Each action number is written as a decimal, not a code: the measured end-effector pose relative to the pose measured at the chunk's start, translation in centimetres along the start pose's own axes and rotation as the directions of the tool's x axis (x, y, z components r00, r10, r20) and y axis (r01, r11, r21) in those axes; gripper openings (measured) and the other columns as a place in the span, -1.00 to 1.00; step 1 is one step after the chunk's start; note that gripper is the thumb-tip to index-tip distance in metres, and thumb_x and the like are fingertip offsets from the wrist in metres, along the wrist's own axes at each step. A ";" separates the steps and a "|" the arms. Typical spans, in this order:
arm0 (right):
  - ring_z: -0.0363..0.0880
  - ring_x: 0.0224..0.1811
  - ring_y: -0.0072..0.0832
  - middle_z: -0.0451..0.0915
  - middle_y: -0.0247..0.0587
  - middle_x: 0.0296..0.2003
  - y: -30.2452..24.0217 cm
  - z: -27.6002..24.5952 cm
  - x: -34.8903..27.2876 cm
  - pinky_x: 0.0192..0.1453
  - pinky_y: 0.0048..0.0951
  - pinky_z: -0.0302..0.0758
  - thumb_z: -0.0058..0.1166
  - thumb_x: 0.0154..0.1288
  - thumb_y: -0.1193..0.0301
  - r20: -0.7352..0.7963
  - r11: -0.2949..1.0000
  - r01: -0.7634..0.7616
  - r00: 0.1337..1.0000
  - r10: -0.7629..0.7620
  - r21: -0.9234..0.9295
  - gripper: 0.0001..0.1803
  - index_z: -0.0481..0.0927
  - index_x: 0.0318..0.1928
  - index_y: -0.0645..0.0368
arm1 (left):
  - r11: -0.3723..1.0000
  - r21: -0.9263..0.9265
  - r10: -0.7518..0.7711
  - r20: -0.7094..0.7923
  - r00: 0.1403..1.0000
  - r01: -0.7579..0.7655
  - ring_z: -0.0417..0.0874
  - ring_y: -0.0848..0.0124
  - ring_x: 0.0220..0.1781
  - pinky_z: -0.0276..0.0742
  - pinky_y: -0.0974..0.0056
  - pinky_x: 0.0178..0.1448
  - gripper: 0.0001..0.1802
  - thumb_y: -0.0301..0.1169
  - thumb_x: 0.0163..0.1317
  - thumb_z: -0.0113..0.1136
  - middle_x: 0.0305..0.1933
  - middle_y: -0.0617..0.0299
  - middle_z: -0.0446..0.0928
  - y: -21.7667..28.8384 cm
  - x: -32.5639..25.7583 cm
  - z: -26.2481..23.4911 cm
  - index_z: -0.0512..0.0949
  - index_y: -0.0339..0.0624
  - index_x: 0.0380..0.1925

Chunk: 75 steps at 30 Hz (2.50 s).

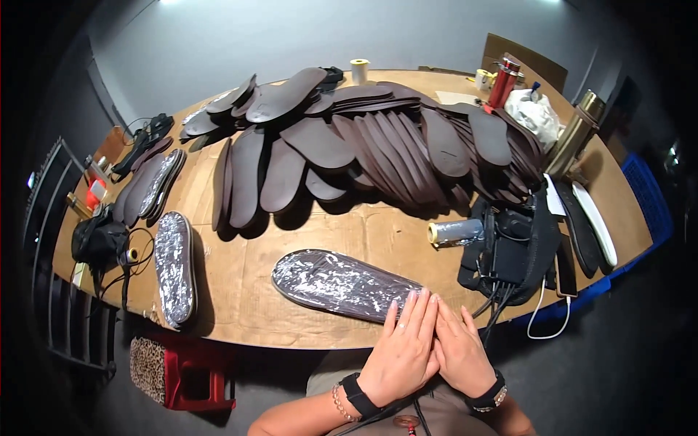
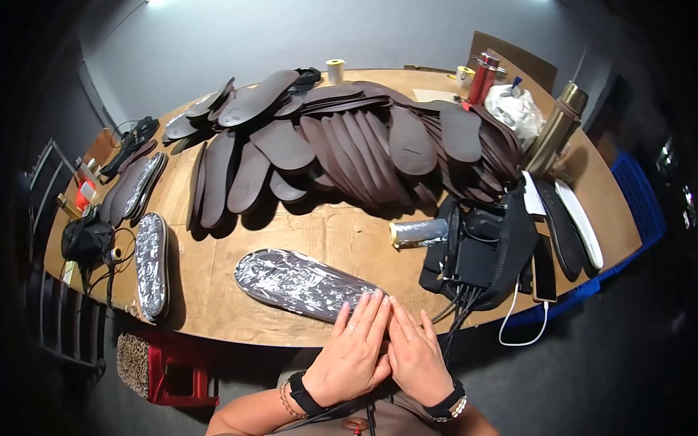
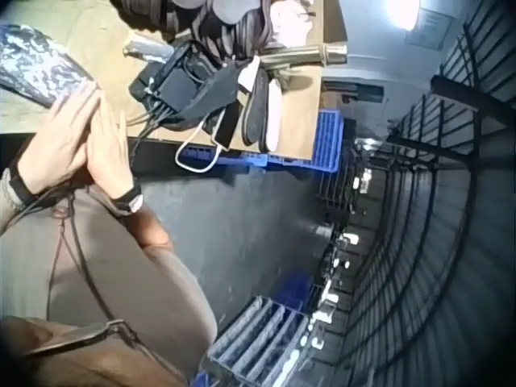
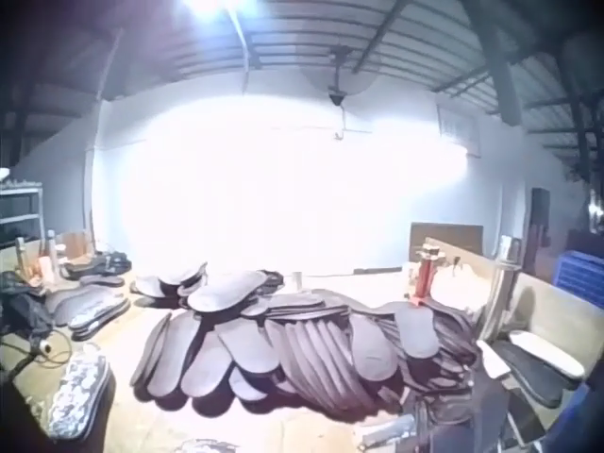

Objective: The worker is applying double-sided adhesive tape to various components of shoe soles during manufacturing.

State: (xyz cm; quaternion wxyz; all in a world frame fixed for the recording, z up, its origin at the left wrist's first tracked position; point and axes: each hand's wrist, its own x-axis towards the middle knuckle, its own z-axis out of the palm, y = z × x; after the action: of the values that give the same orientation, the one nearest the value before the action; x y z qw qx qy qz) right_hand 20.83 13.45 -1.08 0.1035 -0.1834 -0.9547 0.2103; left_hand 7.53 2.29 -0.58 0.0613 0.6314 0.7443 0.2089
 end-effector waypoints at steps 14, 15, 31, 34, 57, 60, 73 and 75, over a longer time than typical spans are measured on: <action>0.32 0.55 0.00 0.29 0.17 0.53 -0.2 -0.4 -0.3 0.64 0.08 0.12 0.19 0.36 0.50 0.027 0.999 0.030 0.999 -0.029 -0.043 -0.26 0.29 0.51 0.35 | 0.917 0.085 -0.388 -0.023 0.921 0.389 0.12 -0.18 0.69 -0.03 -0.24 0.69 0.12 0.26 0.38 0.15 0.63 -0.39 0.12 -8.0 -4.0 -4.2 0.15 -0.58 0.53; 0.32 0.55 0.00 0.29 0.17 0.53 -0.2 -0.5 -0.3 0.64 0.08 0.12 0.19 0.36 0.50 0.027 0.998 0.043 0.999 -0.042 -0.041 -0.26 0.29 0.51 0.35 | 0.907 0.138 -0.381 -0.140 0.914 0.399 0.15 -0.18 0.68 -0.02 -0.23 0.69 0.12 0.28 0.38 0.13 0.61 -0.39 0.17 -8.1 -3.7 -4.8 0.17 -0.58 0.52; 0.34 0.51 0.13 0.38 0.24 0.47 -0.4 -0.6 0.6 0.57 -0.03 0.28 0.16 0.49 0.41 -0.135 0.971 0.122 0.986 -0.096 0.203 -0.33 0.32 0.52 0.34 | 0.862 0.123 -0.460 -0.218 0.861 0.492 0.13 -0.15 0.69 0.02 -0.29 0.67 0.13 0.37 0.42 -0.01 0.62 -0.30 0.18 -11.9 -4.6 -6.1 0.17 -0.52 0.54; 0.37 0.48 0.16 0.40 0.26 0.45 -0.3 -0.4 1.2 0.54 -0.03 0.31 0.20 0.47 0.42 -0.130 0.981 0.150 0.983 -0.134 0.126 -0.31 0.32 0.52 0.34 | 0.849 0.163 -0.495 -0.085 0.865 0.502 0.10 -0.17 0.70 0.05 -0.31 0.65 0.10 0.34 0.40 0.06 0.64 -0.31 0.14 -12.2 -4.8 -6.0 0.19 -0.49 0.53; 0.22 0.57 0.18 0.31 0.30 0.49 -5.2 2.9 3.5 0.65 0.08 0.13 0.28 0.40 0.37 -0.056 0.926 0.297 0.955 -0.293 0.234 -0.21 0.26 0.52 0.39 | 0.972 0.037 -0.219 -0.190 0.957 0.230 0.15 -0.08 0.70 0.05 -0.22 0.67 -0.16 -0.09 0.42 0.18 0.65 -0.19 0.18 -6.8 -7.0 -3.9 0.21 -0.38 0.55; 0.12 0.63 0.19 0.21 0.32 0.54 -4.1 2.7 2.9 0.68 0.07 0.09 0.28 0.41 0.35 0.059 0.947 0.322 0.945 -0.322 0.013 -0.17 0.21 0.55 0.38 | 0.984 0.067 -0.160 -0.106 0.981 0.167 0.17 -0.12 0.68 0.06 -0.27 0.66 -0.14 0.00 0.46 0.15 0.64 -0.21 0.18 -8.7 -6.5 -3.9 0.20 -0.36 0.55; 0.21 0.54 0.31 0.30 0.42 0.46 -3.4 2.9 2.7 0.62 0.08 0.19 0.35 0.38 0.26 -0.165 0.974 0.202 0.969 -0.184 0.098 -0.14 0.26 0.49 0.49 | 0.902 0.125 -0.377 -0.237 0.895 0.413 0.25 -0.28 0.59 0.24 -0.07 0.61 -0.08 -0.02 0.49 0.18 0.52 -0.47 0.25 -13.2 -5.4 -8.1 0.14 -0.60 0.50; 0.20 0.60 0.12 0.24 0.28 0.52 -2.6 3.2 3.3 0.65 0.22 0.03 0.42 0.28 0.08 0.028 0.987 0.152 0.988 -0.154 0.059 0.09 0.12 0.56 0.43 | 0.843 -0.149 -0.537 -0.264 0.801 0.517 0.43 -0.26 0.43 0.40 -0.03 0.49 -0.09 -0.14 0.45 0.27 0.39 -0.44 0.37 -10.6 -7.1 -7.9 0.11 -0.59 0.51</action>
State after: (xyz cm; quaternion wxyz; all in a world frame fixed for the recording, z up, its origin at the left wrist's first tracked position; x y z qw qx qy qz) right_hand 16.17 11.37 -2.41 0.1090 -0.1033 -0.9612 0.2316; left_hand -3.55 -7.66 1.24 0.0268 0.3585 0.8832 0.3013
